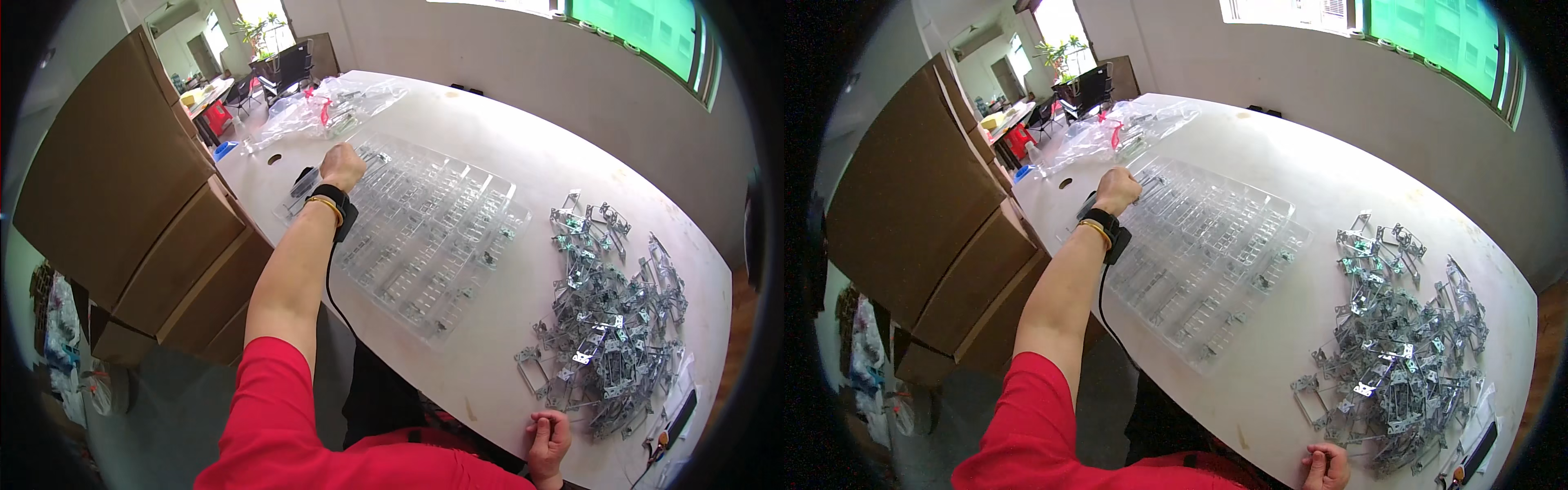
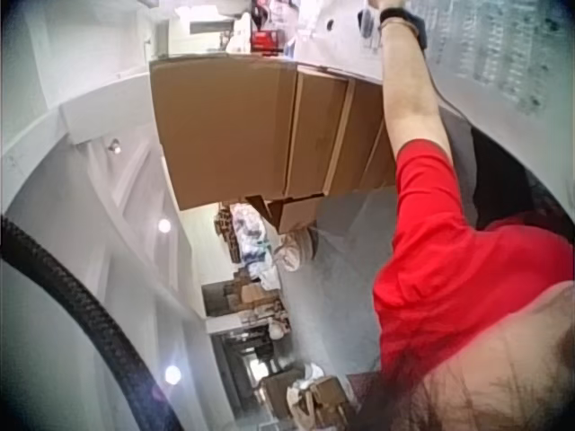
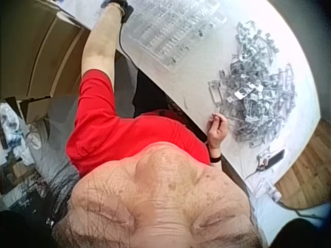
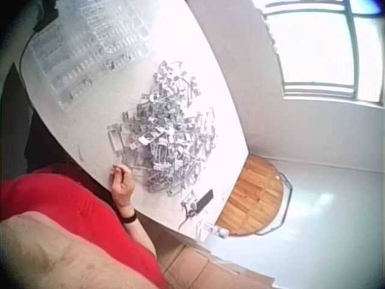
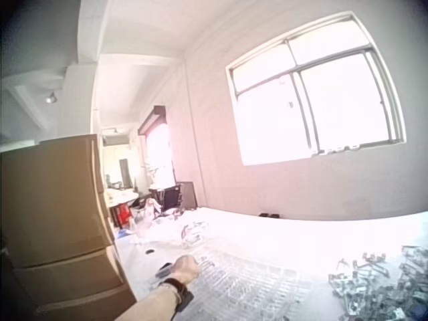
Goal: Assembling small metal components and placing the finished units into a plastic storage tray.
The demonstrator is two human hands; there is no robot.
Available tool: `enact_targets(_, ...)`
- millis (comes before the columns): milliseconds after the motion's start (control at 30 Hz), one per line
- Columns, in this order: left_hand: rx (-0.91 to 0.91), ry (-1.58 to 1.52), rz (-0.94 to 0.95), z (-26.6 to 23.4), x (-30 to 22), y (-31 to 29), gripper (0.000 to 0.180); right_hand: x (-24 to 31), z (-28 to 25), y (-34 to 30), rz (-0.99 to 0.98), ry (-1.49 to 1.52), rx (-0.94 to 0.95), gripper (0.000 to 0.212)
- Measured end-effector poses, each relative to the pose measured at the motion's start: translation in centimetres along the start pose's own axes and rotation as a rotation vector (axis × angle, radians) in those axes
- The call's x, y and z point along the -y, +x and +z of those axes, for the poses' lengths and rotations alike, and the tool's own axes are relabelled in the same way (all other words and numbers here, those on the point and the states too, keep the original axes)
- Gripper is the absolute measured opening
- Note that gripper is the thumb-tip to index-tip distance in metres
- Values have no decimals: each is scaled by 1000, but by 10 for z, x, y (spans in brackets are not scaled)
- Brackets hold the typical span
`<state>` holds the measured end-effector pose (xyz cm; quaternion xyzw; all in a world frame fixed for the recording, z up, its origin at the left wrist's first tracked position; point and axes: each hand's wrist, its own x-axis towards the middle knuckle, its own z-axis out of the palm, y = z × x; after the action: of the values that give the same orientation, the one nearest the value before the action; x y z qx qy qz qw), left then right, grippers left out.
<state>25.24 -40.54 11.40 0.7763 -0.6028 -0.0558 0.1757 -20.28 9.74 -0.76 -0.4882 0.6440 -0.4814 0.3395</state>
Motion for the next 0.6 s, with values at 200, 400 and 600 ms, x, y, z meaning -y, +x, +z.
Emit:
enact_targets(200, 47, 45, -8, -5, -19, -5, 36, -2, 0, 0, -18, 4, -7, 8)
enact_targets(400, 4, 85, -85, -5, -30, -16, 39, -1, 0, 0, -34, -9, -1, 9)
enact_targets(600, 17, 112, -87, -9, -35, -21, 40, 0, 1, -1, -36, -10, -2, 9)
